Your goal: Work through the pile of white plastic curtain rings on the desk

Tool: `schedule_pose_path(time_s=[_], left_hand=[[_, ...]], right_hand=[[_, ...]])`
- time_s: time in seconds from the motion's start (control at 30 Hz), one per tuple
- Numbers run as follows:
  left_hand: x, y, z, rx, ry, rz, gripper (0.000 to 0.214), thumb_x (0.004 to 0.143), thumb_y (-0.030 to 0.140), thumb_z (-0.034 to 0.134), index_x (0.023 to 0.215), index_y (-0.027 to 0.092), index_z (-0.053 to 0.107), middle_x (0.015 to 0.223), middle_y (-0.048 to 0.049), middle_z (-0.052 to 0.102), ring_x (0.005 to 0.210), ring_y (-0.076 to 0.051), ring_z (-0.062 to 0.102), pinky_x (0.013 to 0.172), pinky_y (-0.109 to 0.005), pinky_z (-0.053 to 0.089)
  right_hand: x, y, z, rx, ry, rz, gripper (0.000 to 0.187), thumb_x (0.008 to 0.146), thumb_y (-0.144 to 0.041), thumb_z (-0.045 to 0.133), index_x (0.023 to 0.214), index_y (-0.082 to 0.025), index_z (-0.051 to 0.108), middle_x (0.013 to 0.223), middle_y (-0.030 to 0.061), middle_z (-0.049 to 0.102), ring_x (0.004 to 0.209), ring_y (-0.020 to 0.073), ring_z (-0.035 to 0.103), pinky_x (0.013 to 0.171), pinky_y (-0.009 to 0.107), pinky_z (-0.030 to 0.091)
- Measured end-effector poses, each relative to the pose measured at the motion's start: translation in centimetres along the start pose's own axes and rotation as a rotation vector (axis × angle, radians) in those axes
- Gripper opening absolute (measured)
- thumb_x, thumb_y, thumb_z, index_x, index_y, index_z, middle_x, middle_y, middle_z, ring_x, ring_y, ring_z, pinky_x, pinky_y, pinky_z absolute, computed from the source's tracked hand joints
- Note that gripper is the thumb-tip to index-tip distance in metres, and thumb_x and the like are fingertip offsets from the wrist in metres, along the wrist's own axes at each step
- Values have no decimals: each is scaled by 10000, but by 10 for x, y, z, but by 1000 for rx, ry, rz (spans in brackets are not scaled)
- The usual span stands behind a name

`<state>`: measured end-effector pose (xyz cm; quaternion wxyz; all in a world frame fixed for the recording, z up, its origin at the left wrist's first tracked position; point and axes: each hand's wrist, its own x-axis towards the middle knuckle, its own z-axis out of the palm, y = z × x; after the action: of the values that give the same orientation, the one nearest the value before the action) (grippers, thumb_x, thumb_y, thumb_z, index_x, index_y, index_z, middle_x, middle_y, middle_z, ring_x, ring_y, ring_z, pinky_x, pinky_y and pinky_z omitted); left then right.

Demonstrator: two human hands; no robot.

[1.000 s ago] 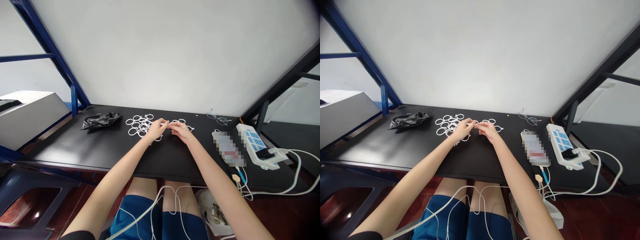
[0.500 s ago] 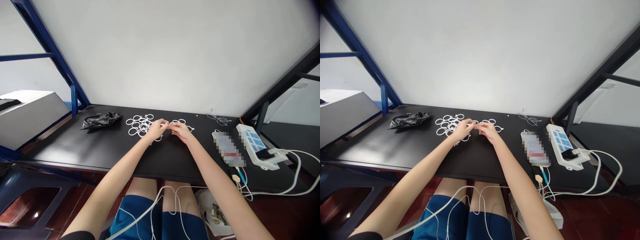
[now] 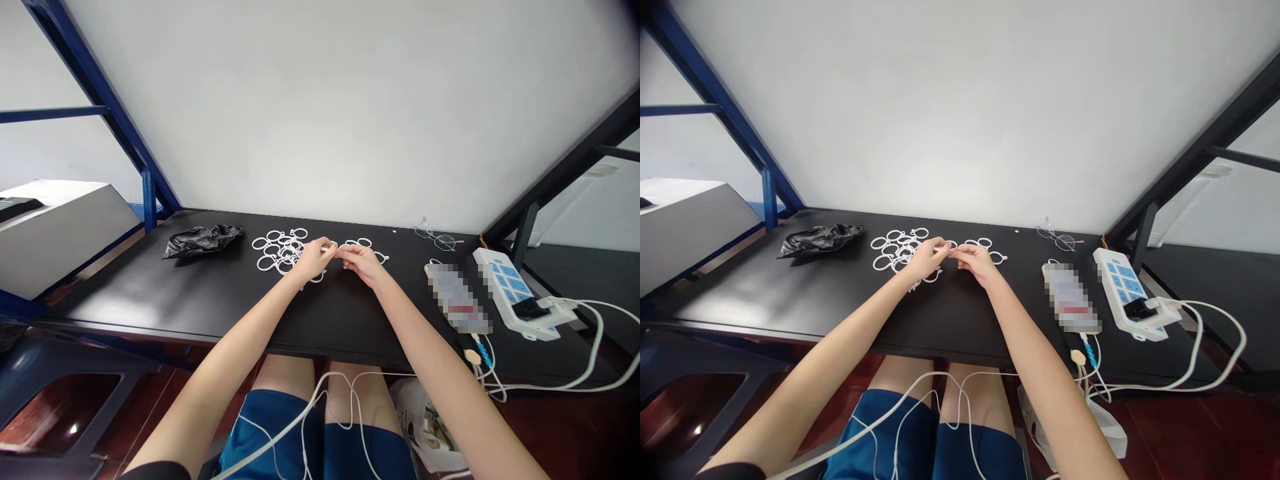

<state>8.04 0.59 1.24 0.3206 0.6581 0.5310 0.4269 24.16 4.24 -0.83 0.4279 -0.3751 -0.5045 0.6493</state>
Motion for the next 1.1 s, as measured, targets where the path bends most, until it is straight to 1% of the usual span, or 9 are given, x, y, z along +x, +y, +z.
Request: schedule_pose_path(time_s=[0.47,0.67,0.97,1.1], left_hand=[[0,1,-1,7,4,-3,292,867,421,485,757,178,605,841,-45,721,778,-176,639,749,-284,463],[0,-1,0,5,5,8,297,876,423,475,776,181,615,847,-47,723,790,-179,647,743,-281,463],[1,-4,0,18,8,-8,301,872,429,479,780,177,616,815,-39,720,670,-156,610,654,-269,455],[2,-6,1,7,11,-12,305,871,444,480,796,182,617,824,-37,721,671,-154,612,646,-266,451]], right_hand=[[0,0,0,-5,3,12,287,517,-352,882,694,-192,723,712,20,716,495,54,496,514,214,470],[-1,-1,0,-7,-1,11,279,532,-345,875,710,-190,727,733,31,724,504,60,504,520,222,471],[0,-1,1,-8,4,22,280,536,-352,873,715,-196,723,729,23,722,499,58,501,527,228,472],[-1,-3,2,-11,0,30,276,545,-348,871,725,-196,727,742,24,722,508,56,502,535,225,475]])
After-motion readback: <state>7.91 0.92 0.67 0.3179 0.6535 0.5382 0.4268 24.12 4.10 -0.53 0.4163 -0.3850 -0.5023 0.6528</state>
